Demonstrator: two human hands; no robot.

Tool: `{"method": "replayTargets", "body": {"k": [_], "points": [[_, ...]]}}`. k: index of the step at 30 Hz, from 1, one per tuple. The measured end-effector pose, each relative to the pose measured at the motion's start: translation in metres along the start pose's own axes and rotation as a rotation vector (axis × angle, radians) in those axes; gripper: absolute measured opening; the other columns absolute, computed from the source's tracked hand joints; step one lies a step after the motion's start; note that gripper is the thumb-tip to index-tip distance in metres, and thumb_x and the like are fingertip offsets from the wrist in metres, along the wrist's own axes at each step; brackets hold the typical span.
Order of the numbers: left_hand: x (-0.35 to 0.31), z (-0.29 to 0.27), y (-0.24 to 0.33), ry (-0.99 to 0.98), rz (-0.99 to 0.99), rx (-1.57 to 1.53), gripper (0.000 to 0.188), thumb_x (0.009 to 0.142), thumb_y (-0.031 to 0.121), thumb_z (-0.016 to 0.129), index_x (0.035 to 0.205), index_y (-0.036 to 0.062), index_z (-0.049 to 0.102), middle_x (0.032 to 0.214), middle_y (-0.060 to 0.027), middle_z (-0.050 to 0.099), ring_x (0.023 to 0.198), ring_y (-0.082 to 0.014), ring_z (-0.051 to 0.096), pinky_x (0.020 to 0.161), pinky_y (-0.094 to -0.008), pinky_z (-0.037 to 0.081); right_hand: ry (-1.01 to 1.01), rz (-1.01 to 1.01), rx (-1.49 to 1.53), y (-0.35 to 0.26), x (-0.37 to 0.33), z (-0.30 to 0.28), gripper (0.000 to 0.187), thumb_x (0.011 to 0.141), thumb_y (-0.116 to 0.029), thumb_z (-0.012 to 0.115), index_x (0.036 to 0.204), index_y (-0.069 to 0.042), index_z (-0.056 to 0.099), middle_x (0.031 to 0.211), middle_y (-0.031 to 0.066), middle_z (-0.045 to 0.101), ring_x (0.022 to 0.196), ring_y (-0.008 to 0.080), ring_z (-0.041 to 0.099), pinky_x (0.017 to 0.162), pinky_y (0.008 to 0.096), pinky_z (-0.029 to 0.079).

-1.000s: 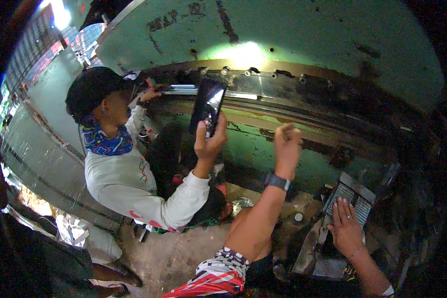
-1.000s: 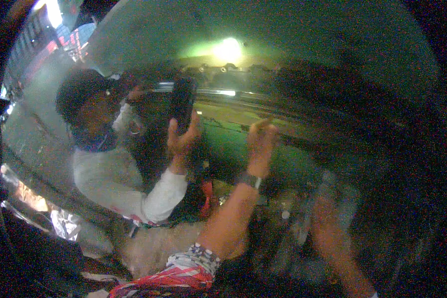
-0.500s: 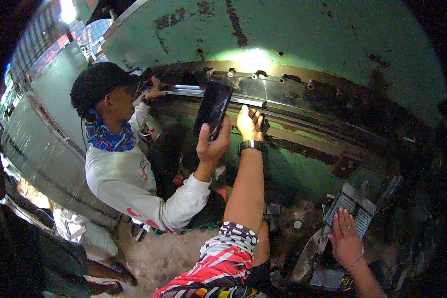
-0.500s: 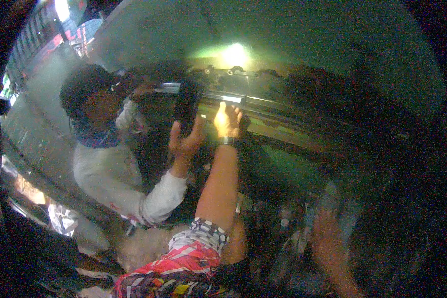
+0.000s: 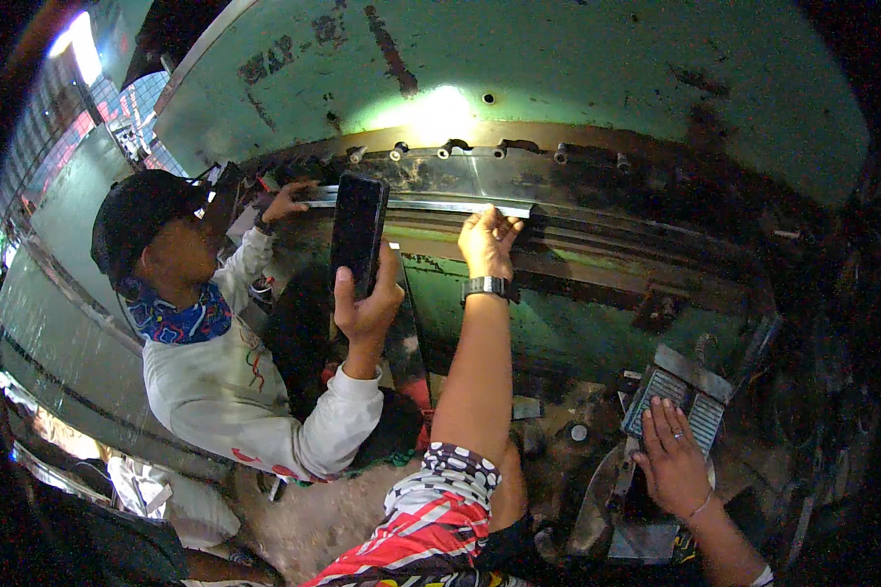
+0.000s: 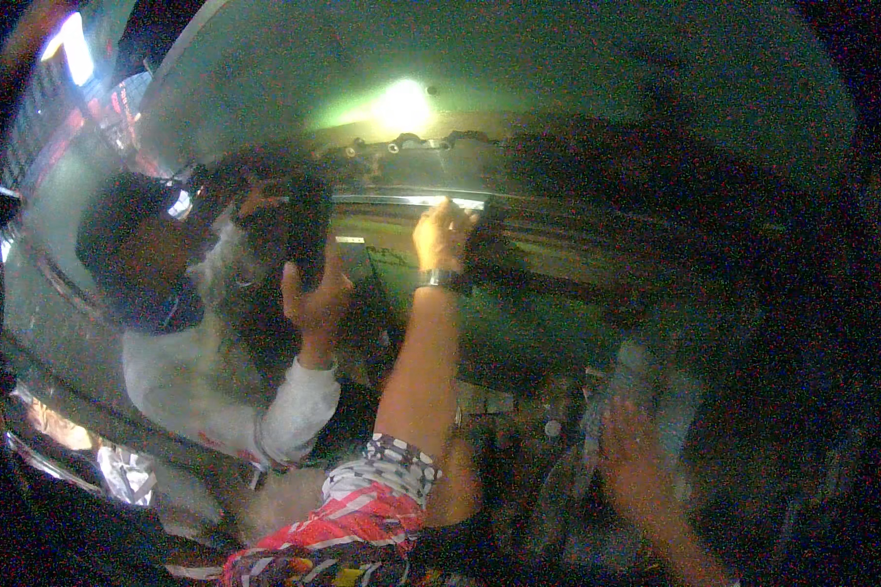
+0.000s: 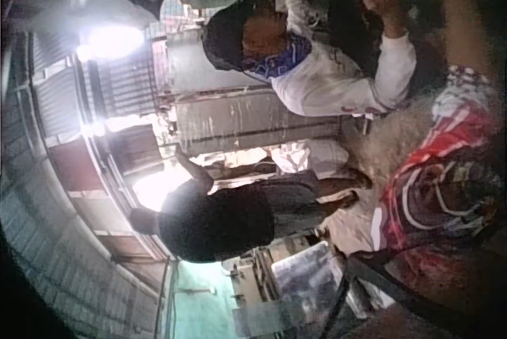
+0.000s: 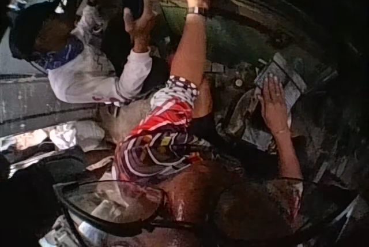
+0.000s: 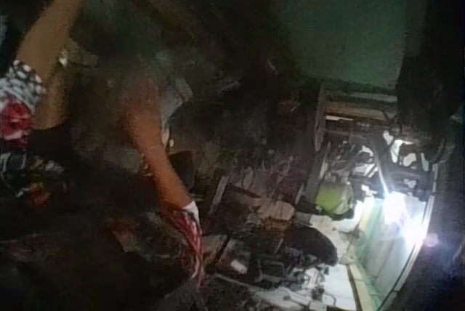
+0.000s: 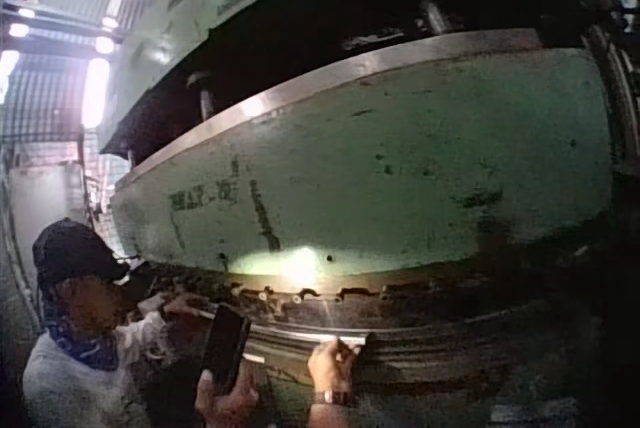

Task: The person fits a long metal bar into a slot on a large green machine, then uses a hammer to tap it into place. Another person assists by holding a smartphone for illumination.

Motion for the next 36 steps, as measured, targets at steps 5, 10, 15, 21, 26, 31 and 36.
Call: {"method": "replayTargets", "body": {"k": [5, 10, 15, 21, 26, 31, 36], "points": [[-0.023, 0.022, -0.025, -0.097, -0.054, 0.047, 0.019, 0.098, 0.008, 0.064, 0.095, 0.0042, 0.046, 0.082, -0.012, 0.06, 0.075, -0.0282, 0.07, 0.072, -0.0459, 0.064, 0.014, -0.023, 0.028, -0.003, 0.007, 0.003, 0.066, 0.093, -0.023, 0.063, 0.145, 0.01, 0.039, 0.157, 0.0281, 0.032, 0.147, 0.042, 0.03, 0.122, 0.0497, 0.025], [-0.044, 0.049, -0.05, -0.218, -0.129, 0.099, 0.021, 0.099, 0.011, 0.063, 0.101, -0.0029, 0.048, 0.098, -0.0179, 0.059, 0.083, -0.0341, 0.069, 0.078, -0.048, 0.063, 0.027, -0.001, 0.072, 0.004, 0.007, 0.012, 0.068, 0.091, -0.023, 0.066, 0.146, 0.009, 0.039, 0.158, 0.0271, 0.032, 0.147, 0.041, 0.03, 0.122, 0.0496, 0.024], [-0.053, 0.055, -0.059, -0.199, -0.17, 0.115, 0.02, 0.099, 0.014, 0.064, 0.099, 0.0022, 0.048, 0.092, -0.0141, 0.062, 0.082, -0.03, 0.071, 0.075, -0.045, 0.064, 0.045, -0.025, 0.032, 0.001, 0.007, 0.012, 0.07, 0.089, -0.023, 0.069, 0.146, 0.007, 0.04, 0.158, 0.0257, 0.033, 0.148, 0.0403, 0.03, 0.122, 0.05, 0.023], [-0.047, 0.042, -0.056, -0.2, -0.172, 0.089, 0.021, 0.097, 0.013, 0.067, 0.097, 0.002, 0.049, 0.092, -0.0118, 0.063, 0.082, -0.0258, 0.069, 0.08, -0.0461, 0.063, 0.11, 0.007, 0.309, 0.004, 0.005, -0.031, 0.063, 0.091, -0.024, 0.069, 0.145, 0.0, 0.047, 0.155, 0.0236, 0.039, 0.146, 0.0377, 0.035, 0.121, 0.0482, 0.026], [-0.044, 0.045, -0.055, -0.223, -0.148, 0.134, 0.022, 0.095, 0.014, 0.071, 0.098, 0.0027, 0.052, 0.093, -0.0087, 0.063, 0.077, -0.0192, 0.064, 0.084, -0.0465, 0.062, 0.523, 0.625, 0.671, 0.117, -0.06, -0.039, 0.047, 0.099, -0.024, 0.063, 0.139, 0.0, 0.054, 0.134, 0.0171, 0.061, 0.125, 0.0278, 0.055, 0.108, 0.04, 0.038], [-0.045, 0.049, -0.058, -0.228, -0.132, 0.251, 0.02, 0.098, 0.015, 0.067, 0.101, 0.0028, 0.052, 0.101, -0.0122, 0.063, 0.088, -0.0249, 0.067, 0.083, -0.0464, 0.06, 0.635, 0.878, 0.497, 0.15, -0.106, 0.015, 0.059, 0.095, -0.037, 0.069, 0.134, 0.005, 0.055, 0.124, 0.014, 0.062, 0.111, 0.0215, 0.059, 0.097, 0.0352, 0.046], [-0.055, 0.052, -0.06, -0.233, -0.125, 0.178, 0.021, 0.094, 0.014, 0.073, 0.1, 0.0023, 0.056, 0.092, -0.0057, 0.062, 0.077, -0.0141, 0.062, 0.085, -0.0401, 0.06, 0.129, 1.007, 1.079, 0.144, -0.105, 0.058, 0.071, 0.09, -0.043, 0.076, 0.134, 0.008, 0.053, 0.122, 0.0123, 0.064, 0.109, 0.0201, 0.059, 0.094, 0.0364, 0.048]]}}
Point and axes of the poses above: each hand's wrist, its own x-axis towards the middle knuckle, its own z-axis out of the palm, y = z × x, the point moved 7 cm from there along x, towards the middle knuckle
